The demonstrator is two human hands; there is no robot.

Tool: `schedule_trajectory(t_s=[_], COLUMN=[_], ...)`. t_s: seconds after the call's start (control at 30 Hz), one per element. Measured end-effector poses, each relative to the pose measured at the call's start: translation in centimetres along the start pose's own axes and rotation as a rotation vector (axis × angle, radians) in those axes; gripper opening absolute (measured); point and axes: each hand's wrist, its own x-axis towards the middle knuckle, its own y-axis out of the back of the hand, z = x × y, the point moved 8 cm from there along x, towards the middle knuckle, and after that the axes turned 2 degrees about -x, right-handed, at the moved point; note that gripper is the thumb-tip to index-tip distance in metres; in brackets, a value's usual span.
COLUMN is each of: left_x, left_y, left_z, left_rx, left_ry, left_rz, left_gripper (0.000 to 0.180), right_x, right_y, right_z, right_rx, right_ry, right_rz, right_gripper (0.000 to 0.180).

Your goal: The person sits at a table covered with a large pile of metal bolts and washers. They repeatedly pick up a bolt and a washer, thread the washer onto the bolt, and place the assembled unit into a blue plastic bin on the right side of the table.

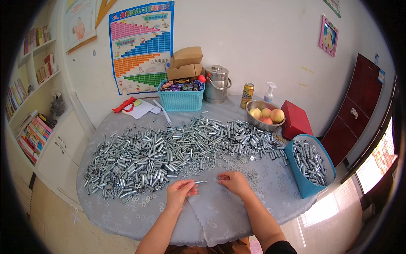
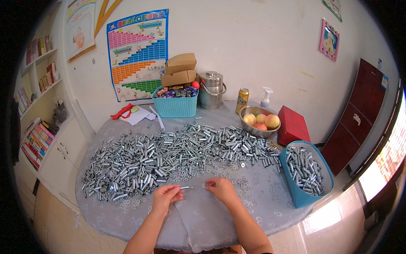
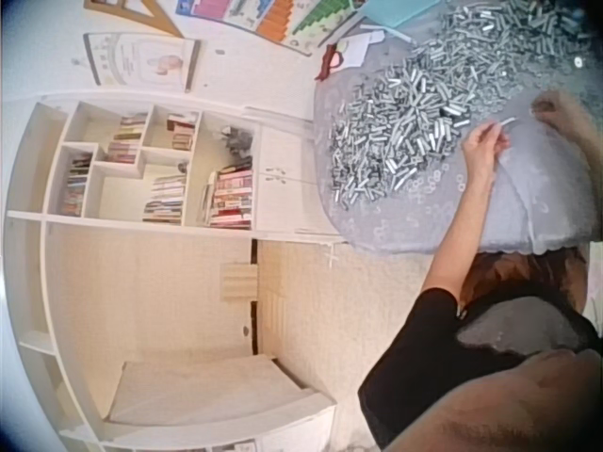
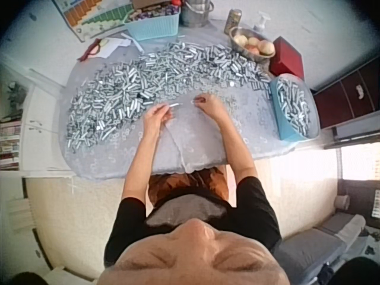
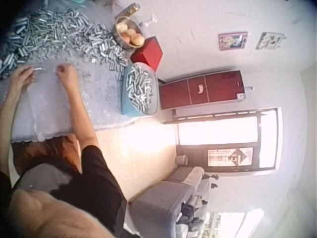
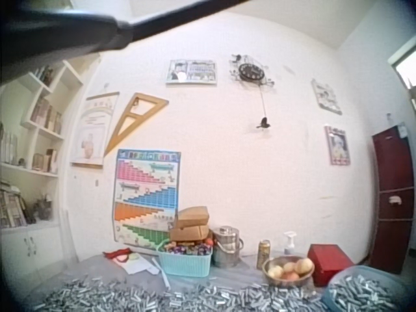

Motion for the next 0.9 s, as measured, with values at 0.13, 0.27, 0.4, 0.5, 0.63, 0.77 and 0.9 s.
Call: schedule_trajectory(t_s=[0.13,0.27,0.4,0.5,0.63,0.77,0.9], left_x=[0.0,0.1,0.0,0.0,0.1,0.2,0.3], left_y=[0.0,0.0,0.0,-0.1,-0.1,0.1,0.3], left_z=[0.0,-0.1,-0.1,-0.2,-0.6,-0.9,-1.2], left_rx=[-0.003,0.01,0.003,-0.013,-0.042,-0.077,-0.114], left_ry=[0.002,0.005,0.011,0.025,0.059,0.085,0.089], left_rz=[-0.002,0.008,0.001,-0.008,-0.011,-0.011,-0.01], left_gripper=[0.015,0.016,0.016,0.015,0.015,0.015,0.015], right_x=[0.1,0.4,-0.1,-0.1,-0.2,-0.2,-0.4], right_y=[0.5,0.5,0.7,-0.2,-2.4,-3.0,-3.5], right_z=[-0.5,-0.2,-1.5,-1.0,-0.9,-1.3,-1.9], right_rx=[-0.143,-0.151,-0.154,0.238,0.625,0.784,0.861], right_ry=[0.053,0.061,0.02,-0.081,-0.126,-0.109,-0.055], right_rz=[0.054,0.037,0.063,0.031,-0.059,-0.077,-0.082], right_gripper=[0.022,0.021,0.019,0.016,0.015,0.013,0.012])
